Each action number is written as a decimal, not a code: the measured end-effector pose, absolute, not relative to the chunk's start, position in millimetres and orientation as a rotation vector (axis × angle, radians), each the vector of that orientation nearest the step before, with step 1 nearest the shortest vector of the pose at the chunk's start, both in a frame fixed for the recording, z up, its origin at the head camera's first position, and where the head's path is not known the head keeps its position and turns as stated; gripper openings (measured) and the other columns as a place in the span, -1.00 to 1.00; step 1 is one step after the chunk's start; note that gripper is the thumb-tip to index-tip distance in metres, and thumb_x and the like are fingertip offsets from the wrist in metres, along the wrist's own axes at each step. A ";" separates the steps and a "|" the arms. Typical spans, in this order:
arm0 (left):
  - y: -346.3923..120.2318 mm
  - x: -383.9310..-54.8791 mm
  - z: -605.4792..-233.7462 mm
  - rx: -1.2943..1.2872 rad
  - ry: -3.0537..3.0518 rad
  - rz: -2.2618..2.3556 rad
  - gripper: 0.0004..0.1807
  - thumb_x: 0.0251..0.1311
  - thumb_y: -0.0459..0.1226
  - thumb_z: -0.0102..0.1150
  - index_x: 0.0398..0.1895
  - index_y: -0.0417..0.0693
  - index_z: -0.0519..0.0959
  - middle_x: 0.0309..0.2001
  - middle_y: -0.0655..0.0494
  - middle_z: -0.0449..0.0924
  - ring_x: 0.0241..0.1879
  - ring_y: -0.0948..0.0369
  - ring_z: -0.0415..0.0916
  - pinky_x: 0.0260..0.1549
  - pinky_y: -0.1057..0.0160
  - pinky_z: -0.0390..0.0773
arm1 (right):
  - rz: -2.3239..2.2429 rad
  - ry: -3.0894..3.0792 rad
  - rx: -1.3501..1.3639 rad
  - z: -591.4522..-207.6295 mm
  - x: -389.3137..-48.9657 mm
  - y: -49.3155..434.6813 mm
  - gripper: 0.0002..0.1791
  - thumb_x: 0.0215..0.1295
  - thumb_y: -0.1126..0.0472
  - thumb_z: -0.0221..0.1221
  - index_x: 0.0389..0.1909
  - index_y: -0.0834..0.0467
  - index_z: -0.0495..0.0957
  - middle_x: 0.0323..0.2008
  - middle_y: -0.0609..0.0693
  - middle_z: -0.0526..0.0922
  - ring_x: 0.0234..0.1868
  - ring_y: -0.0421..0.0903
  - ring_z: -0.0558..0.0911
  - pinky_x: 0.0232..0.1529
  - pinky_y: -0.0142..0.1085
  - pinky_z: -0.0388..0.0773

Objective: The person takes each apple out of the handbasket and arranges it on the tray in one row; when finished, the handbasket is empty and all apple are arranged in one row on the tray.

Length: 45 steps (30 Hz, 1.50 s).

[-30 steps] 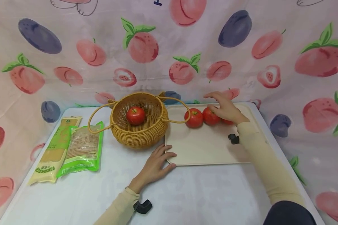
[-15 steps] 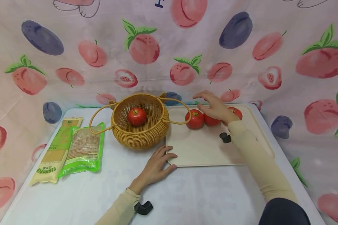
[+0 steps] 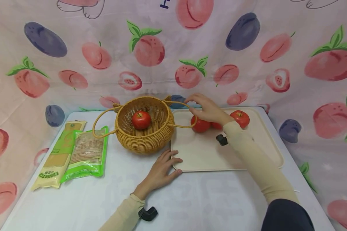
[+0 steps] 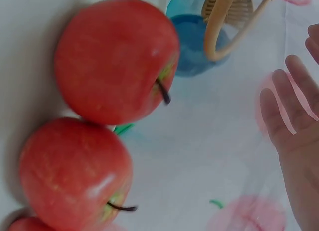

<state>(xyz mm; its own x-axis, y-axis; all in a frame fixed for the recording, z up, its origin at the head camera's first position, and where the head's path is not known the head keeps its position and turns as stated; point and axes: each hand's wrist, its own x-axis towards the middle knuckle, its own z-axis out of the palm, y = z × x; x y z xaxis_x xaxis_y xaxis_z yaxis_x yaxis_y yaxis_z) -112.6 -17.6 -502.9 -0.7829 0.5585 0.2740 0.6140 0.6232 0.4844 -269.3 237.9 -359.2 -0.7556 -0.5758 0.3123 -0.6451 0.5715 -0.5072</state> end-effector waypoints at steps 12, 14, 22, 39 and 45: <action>-18.2 -113.2 -502.6 -0.998 -2.752 -0.875 -0.59 0.25 0.14 0.03 0.08 0.25 0.49 0.32 0.13 0.28 0.41 0.01 0.09 0.34 -0.06 0.20 | 0.867 -2.691 1.177 -353.6 -270.5 209.5 -0.65 0.28 0.19 0.16 0.09 0.00 0.48 0.11 -0.06 0.47 0.20 -0.10 0.41 0.24 -0.05 0.38; -18.0 -113.3 -502.7 -1.002 -2.745 -0.877 -0.59 0.25 0.13 0.03 0.09 0.24 0.49 0.32 0.13 0.29 0.41 0.00 0.09 0.34 -0.06 0.20 | 0.838 -2.705 1.187 -352.5 -270.5 205.4 -0.66 0.29 0.17 0.15 0.09 -0.01 0.48 0.12 -0.07 0.46 0.22 -0.10 0.40 0.25 -0.05 0.37; -17.9 -114.1 -501.9 -1.001 -2.738 -0.872 -0.59 0.25 0.13 0.03 0.09 0.24 0.49 0.32 0.12 0.29 0.41 -0.01 0.10 0.33 -0.06 0.21 | 0.814 -2.694 1.265 -348.8 -270.7 188.3 -0.67 0.31 0.15 0.13 0.08 0.02 0.48 0.10 -0.07 0.48 0.20 -0.10 0.41 0.23 -0.07 0.39; -18.3 -113.7 -502.5 -1.009 -2.734 -0.869 -0.60 0.26 0.14 0.02 0.08 0.26 0.48 0.32 0.12 0.30 0.40 -0.01 0.11 0.31 -0.08 0.24 | 0.706 -2.652 1.416 -344.5 -276.4 155.0 -0.71 0.32 0.20 0.11 0.05 -0.02 0.49 0.07 -0.10 0.48 0.14 -0.14 0.41 0.20 -0.15 0.40; -19.0 -111.9 -502.7 -1.001 -2.736 -0.870 -0.60 0.25 0.13 0.03 0.08 0.25 0.49 0.32 0.11 0.30 0.40 -0.02 0.11 0.31 -0.09 0.24 | 0.624 -2.588 1.525 -337.1 -285.0 146.2 -0.71 0.26 0.27 0.13 0.01 0.08 0.52 0.03 0.00 0.52 0.12 -0.06 0.46 0.21 -0.12 0.40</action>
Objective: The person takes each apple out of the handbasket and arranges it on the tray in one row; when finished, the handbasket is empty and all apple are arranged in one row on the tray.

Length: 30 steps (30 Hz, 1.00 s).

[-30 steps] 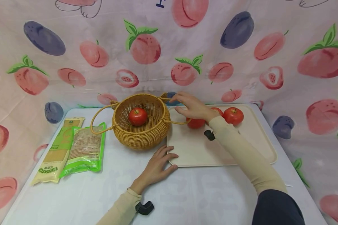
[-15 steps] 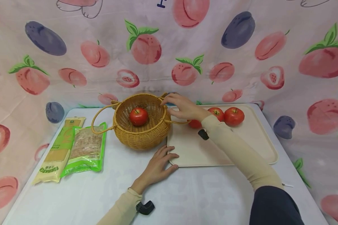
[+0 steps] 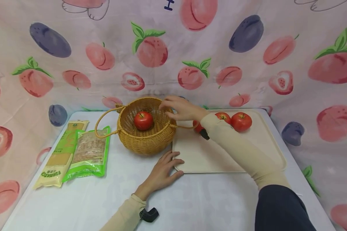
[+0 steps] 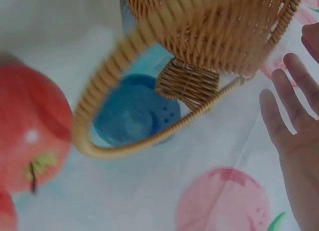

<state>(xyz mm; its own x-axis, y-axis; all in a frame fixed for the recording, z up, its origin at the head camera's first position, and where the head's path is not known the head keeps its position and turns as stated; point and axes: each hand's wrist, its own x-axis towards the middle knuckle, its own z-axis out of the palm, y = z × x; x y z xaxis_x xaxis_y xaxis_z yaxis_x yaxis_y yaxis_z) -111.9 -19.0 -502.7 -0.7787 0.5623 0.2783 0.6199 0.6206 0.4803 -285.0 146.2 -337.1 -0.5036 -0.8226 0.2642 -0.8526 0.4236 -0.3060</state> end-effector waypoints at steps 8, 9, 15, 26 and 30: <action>-21.2 -111.9 -501.1 -1.001 -2.761 -0.858 -0.60 0.25 0.14 0.02 0.08 0.25 0.48 0.32 0.12 0.29 0.41 -0.01 0.10 0.32 -0.08 0.23 | 0.408 -2.631 1.609 -325.4 -288.6 133.9 -0.67 0.24 0.29 0.13 0.04 0.03 0.51 0.00 0.00 0.51 0.02 -0.07 0.48 0.10 -0.16 0.48; -21.5 -112.2 -501.1 -1.001 -2.762 -0.860 -0.60 0.25 0.14 0.02 0.08 0.25 0.48 0.32 0.12 0.29 0.41 0.00 0.10 0.32 -0.08 0.23 | 0.377 -2.645 1.614 -324.7 -288.8 131.2 -0.66 0.24 0.29 0.13 0.05 0.01 0.50 0.00 -0.01 0.51 0.01 -0.07 0.47 0.09 -0.17 0.48; -20.9 -113.5 -502.6 -1.004 -2.741 -0.851 -0.60 0.25 0.14 0.03 0.07 0.25 0.48 0.32 0.12 0.30 0.40 -0.02 0.11 0.31 -0.10 0.25 | 0.218 -2.709 1.673 -322.9 -291.0 114.9 -0.65 0.30 0.23 0.08 0.10 -0.02 0.47 0.07 0.00 0.48 0.05 -0.06 0.48 0.11 -0.18 0.49; -18.5 -111.6 -503.7 -0.995 -2.739 -0.866 -0.60 0.25 0.14 0.02 0.08 0.26 0.48 0.32 0.13 0.29 0.41 -0.01 0.10 0.32 -0.08 0.23 | 0.043 -2.664 1.788 -314.8 -295.8 89.8 -0.62 0.26 0.19 0.16 0.11 0.01 0.45 0.08 0.04 0.46 0.07 -0.01 0.48 0.17 -0.12 0.45; -19.1 -111.5 -503.5 -1.006 -2.731 -0.867 -0.60 0.25 0.15 0.01 0.08 0.26 0.48 0.32 0.13 0.30 0.40 -0.02 0.11 0.31 -0.08 0.25 | -0.067 -2.671 1.839 -317.6 -296.9 76.9 -0.60 0.28 0.16 0.14 0.15 0.04 0.43 0.11 0.05 0.43 0.07 -0.01 0.45 0.10 -0.17 0.47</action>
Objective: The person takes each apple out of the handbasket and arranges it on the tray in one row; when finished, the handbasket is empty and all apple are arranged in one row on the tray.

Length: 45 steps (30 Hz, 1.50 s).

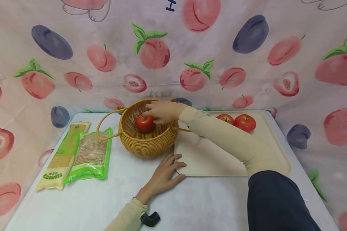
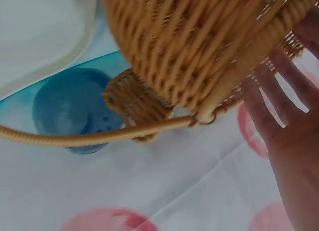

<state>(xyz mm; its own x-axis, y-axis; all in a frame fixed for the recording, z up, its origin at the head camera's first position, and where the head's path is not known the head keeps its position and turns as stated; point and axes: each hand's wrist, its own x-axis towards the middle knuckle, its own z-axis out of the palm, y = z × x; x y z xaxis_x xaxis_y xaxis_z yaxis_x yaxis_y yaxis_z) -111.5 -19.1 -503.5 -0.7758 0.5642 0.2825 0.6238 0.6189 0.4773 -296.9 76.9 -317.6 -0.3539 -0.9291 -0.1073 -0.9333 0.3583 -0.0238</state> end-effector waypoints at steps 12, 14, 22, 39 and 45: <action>-19.5 -111.4 -502.8 -1.011 -2.716 -0.852 -0.61 0.26 0.12 0.02 0.08 0.26 0.48 0.32 0.12 0.29 0.40 -0.01 0.12 0.30 -0.07 0.26 | 0.209 2.480 -1.647 -324.9 -301.5 54.4 -0.52 0.30 0.15 0.13 0.25 -0.02 0.38 0.19 0.09 0.35 0.04 0.05 0.43 0.06 -0.09 0.46; -19.7 -111.4 -502.1 -1.020 -2.714 -0.855 -0.60 0.26 0.12 0.02 0.08 0.25 0.48 0.32 0.11 0.30 0.40 -0.02 0.12 0.30 -0.07 0.25 | 0.219 2.472 -1.623 -327.4 -302.6 53.6 -0.52 0.31 0.14 0.13 0.25 -0.05 0.37 0.21 0.08 0.33 0.04 0.05 0.43 0.06 -0.08 0.47; -19.1 -112.6 -501.0 -1.041 -2.706 -0.836 -0.61 0.26 0.12 0.03 0.07 0.24 0.48 0.32 0.11 0.30 0.39 -0.02 0.13 0.31 -0.06 0.26 | 0.177 2.446 -1.581 -337.9 -310.9 50.1 -0.52 0.27 0.15 0.16 0.23 -0.07 0.37 0.12 0.11 0.34 0.00 0.07 0.48 0.12 -0.06 0.46; -21.0 -110.5 -501.3 -0.995 -2.712 -0.851 -0.61 0.24 0.11 0.06 0.07 0.24 0.49 0.31 0.10 0.31 0.38 -0.03 0.15 0.29 -0.07 0.28 | 0.138 2.384 -1.420 -359.7 -326.1 31.9 -0.33 0.31 0.13 0.14 0.39 -0.23 0.15 0.23 0.09 0.25 -0.14 0.02 0.56 -0.02 -0.10 0.56; -18.8 -113.4 -504.9 -1.012 -2.717 -0.851 -0.60 0.24 0.13 0.05 0.08 0.27 0.47 0.33 0.12 0.29 0.40 -0.01 0.12 0.31 -0.06 0.25 | 0.134 2.379 -1.365 -363.1 -328.1 34.3 -0.30 0.31 0.08 0.13 0.42 -0.24 0.07 0.36 0.09 0.15 0.12 0.07 0.49 0.16 -0.01 0.47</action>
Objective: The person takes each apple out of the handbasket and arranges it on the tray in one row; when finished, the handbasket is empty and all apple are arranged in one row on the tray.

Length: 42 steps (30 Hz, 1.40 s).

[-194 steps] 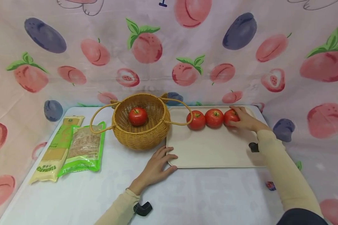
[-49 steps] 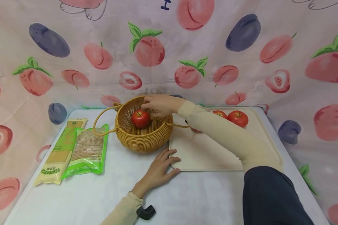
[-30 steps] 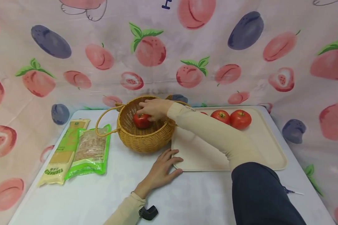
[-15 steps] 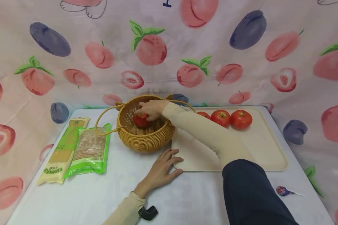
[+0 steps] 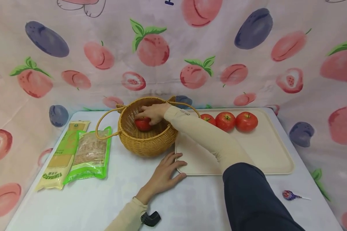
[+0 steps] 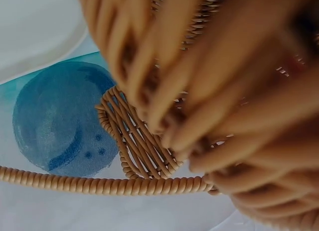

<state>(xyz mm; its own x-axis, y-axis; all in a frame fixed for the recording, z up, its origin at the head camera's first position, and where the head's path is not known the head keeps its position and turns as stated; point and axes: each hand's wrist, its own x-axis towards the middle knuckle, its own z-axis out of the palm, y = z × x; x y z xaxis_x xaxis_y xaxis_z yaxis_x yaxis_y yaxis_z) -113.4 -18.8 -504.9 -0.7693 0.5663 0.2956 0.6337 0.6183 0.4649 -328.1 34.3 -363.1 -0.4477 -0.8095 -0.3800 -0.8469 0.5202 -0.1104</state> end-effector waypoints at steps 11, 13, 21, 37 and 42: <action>-16.4 -111.5 -505.9 -1.021 -2.704 -0.865 -0.61 0.25 0.12 0.04 0.08 0.25 0.48 0.32 0.11 0.30 0.39 -0.02 0.13 0.29 -0.07 0.27 | 0.058 2.346 -1.328 -369.2 -324.0 37.1 -0.27 0.30 -0.03 0.14 0.43 -0.16 0.03 0.40 0.13 0.06 0.25 0.21 0.40 0.23 0.04 0.40; -16.4 -110.8 -506.4 -1.017 -2.705 -0.863 -0.61 0.25 0.12 0.03 0.08 0.25 0.48 0.32 0.11 0.30 0.39 -0.02 0.13 0.29 -0.07 0.27 | 0.060 2.345 -1.336 -370.8 -323.8 37.6 -0.27 0.30 -0.03 0.14 0.43 -0.17 0.03 0.41 0.13 0.04 0.21 0.21 0.43 0.21 0.03 0.42; -15.9 -110.2 -505.8 -1.010 -2.712 -0.878 -0.61 0.26 0.12 0.03 0.08 0.25 0.48 0.32 0.11 0.29 0.40 -0.02 0.12 0.30 -0.07 0.26 | 0.031 2.328 -1.419 -378.9 -326.6 39.8 -0.30 0.29 0.05 0.16 0.41 -0.23 0.12 0.37 0.17 0.01 0.07 0.16 0.53 0.12 -0.05 0.50; -18.5 -113.1 -503.3 -1.008 -2.716 -0.866 -0.61 0.25 0.11 0.05 0.08 0.25 0.47 0.32 0.10 0.29 0.40 -0.03 0.12 0.31 -0.07 0.25 | 0.005 2.321 -1.367 -378.9 -329.9 39.4 -0.31 0.31 -0.05 0.12 0.42 -0.22 0.09 0.39 0.16 0.04 0.30 0.15 0.33 0.29 0.08 0.31; -19.6 -113.3 -504.3 -1.014 -2.715 -0.869 -0.61 0.25 0.12 0.04 0.08 0.26 0.47 0.32 0.11 0.29 0.40 -0.02 0.11 0.32 -0.06 0.23 | 0.001 2.330 -1.351 -379.9 -331.0 39.4 -0.33 0.30 -0.06 0.13 0.40 -0.23 0.12 0.35 0.12 0.09 0.27 0.11 0.35 0.28 0.04 0.33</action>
